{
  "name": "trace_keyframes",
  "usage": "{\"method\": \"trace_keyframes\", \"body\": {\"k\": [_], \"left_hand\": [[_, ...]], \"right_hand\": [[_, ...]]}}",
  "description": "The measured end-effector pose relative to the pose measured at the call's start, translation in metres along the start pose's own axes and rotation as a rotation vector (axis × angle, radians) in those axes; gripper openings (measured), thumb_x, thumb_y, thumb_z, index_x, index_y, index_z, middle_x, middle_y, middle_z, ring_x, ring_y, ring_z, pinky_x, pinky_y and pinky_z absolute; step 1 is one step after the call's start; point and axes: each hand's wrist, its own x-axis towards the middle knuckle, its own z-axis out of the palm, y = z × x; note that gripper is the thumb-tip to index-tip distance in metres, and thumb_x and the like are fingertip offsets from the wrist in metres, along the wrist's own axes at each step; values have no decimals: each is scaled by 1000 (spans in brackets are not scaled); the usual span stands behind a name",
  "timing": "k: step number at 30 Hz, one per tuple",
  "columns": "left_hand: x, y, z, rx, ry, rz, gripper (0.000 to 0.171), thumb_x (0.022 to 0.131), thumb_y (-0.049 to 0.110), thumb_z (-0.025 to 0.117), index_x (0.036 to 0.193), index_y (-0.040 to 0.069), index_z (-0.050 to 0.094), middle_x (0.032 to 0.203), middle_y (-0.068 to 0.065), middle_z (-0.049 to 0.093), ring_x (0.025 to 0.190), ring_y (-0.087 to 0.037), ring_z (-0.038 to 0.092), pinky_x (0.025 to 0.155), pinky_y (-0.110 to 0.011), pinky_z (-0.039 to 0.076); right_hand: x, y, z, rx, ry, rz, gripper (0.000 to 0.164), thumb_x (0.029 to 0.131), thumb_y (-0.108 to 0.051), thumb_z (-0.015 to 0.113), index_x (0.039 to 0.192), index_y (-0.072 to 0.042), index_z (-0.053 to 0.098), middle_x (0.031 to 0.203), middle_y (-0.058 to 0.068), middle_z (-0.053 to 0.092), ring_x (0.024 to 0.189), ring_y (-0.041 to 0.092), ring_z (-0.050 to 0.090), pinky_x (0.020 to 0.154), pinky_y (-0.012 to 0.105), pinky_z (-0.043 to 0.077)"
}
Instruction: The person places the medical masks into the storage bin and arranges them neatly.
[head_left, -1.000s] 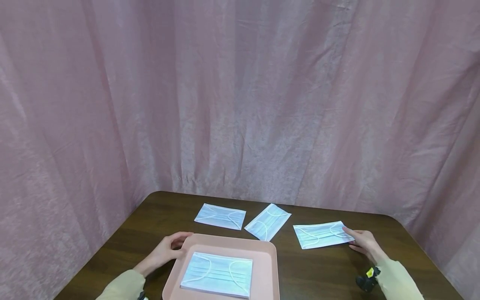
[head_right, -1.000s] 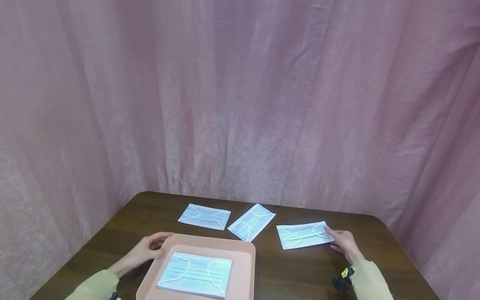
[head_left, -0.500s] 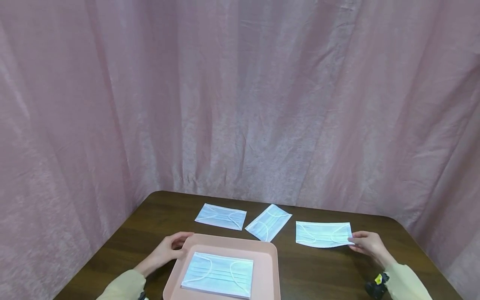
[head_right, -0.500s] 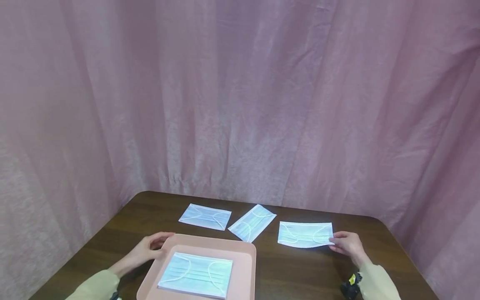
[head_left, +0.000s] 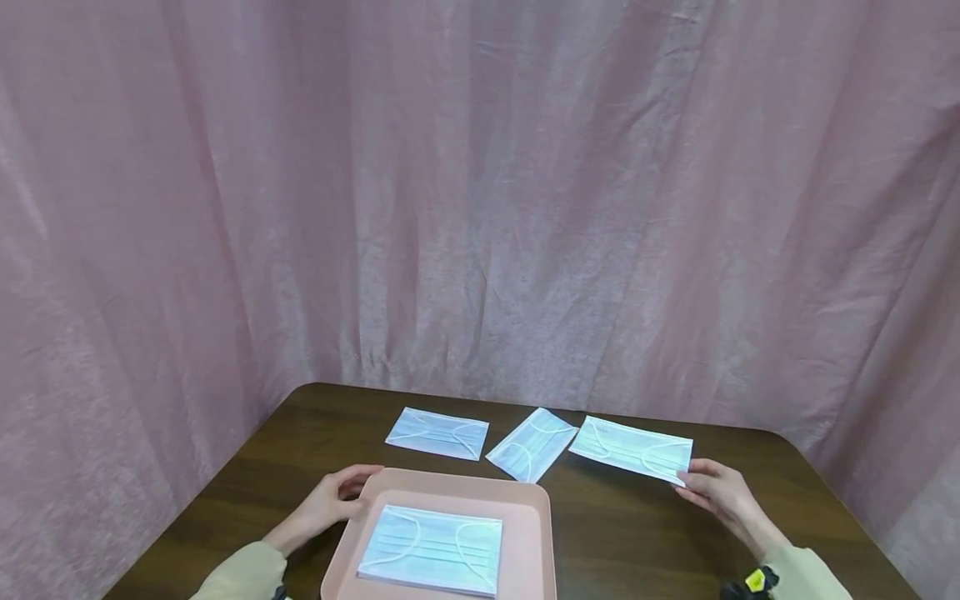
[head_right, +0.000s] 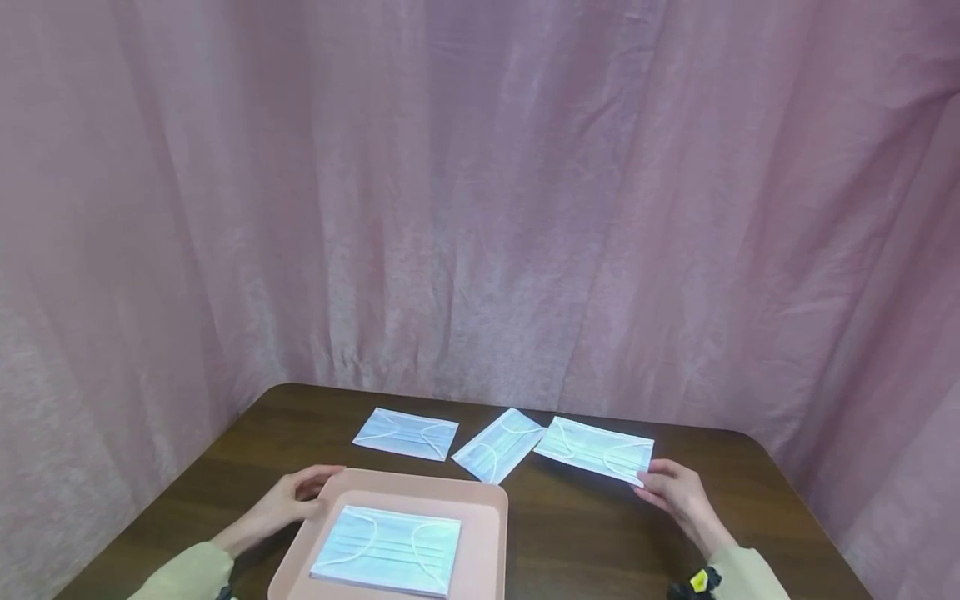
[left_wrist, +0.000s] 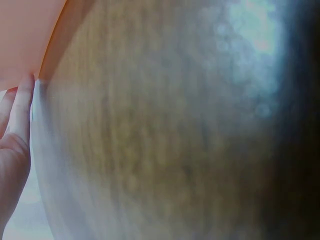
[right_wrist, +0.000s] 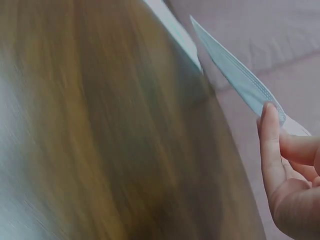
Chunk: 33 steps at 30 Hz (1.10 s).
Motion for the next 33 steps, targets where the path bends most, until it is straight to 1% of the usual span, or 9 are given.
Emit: {"method": "trace_keyframes", "body": {"k": [2,4,8,14,18,21,24,28,33], "left_hand": [[0,1,0,-3,1,-9,49,79,-3,62,124,-8,46,116,-24,53,97,-29,54,78,-26,42],[0,1,0,1,0,-8,48,79,-3,62,124,-8,47,115,-23,53,97,-28,54,78,-26,42],[0,1,0,18,4,5,47,79,-3,62,123,-9,47,115,-23,53,95,-25,55,78,-26,42],[2,1,1,16,1,11,47,79,-2,63,124,-9,47,115,-23,53,94,-24,56,77,-26,42],[4,2,2,13,-10,39,47,81,-2,62,124,-10,46,116,-25,52,96,-31,55,78,-26,42],[5,3,2,5,-17,44,47,82,-2,62,124,-11,45,117,-27,51,97,-36,53,78,-27,42],[5,6,3,-4,-17,40,46,83,-1,62,124,-12,44,117,-28,50,98,-39,53,78,-27,42],[6,9,4,-9,-19,33,46,83,0,61,124,-13,43,117,-27,50,98,-39,52,79,-28,42],[5,9,5,-3,-19,2,47,83,0,62,125,-12,43,119,-26,50,99,-37,52,80,-28,42]], "right_hand": [[-4,-3,9,35,-11,11,15,85,12,51,100,11,49,84,14,58,76,22,62,73,34,47],[-8,-6,19,67,-45,12,14,85,12,51,99,9,50,85,14,58,78,23,62,74,33,47],[-14,-11,38,111,-138,0,12,87,10,50,98,6,51,86,13,58,80,21,61,76,32,46],[-23,-15,69,85,-297,-6,14,88,7,50,102,7,47,91,13,59,85,20,60,78,33,45],[-30,-16,93,56,-364,10,20,88,7,50,107,11,43,95,14,58,87,19,59,79,34,45],[-36,-16,113,36,-404,28,27,88,7,50,112,15,39,97,15,58,87,21,58,78,34,45],[-41,-14,131,22,-431,48,30,88,7,50,114,16,38,96,16,59,87,24,59,77,34,46],[-44,-10,152,-7,-453,71,27,87,7,52,110,15,42,93,15,59,84,24,60,75,36,47],[-45,-2,174,-48,-462,77,24,86,8,53,108,14,45,89,13,59,80,21,60,72,36,48]]}}
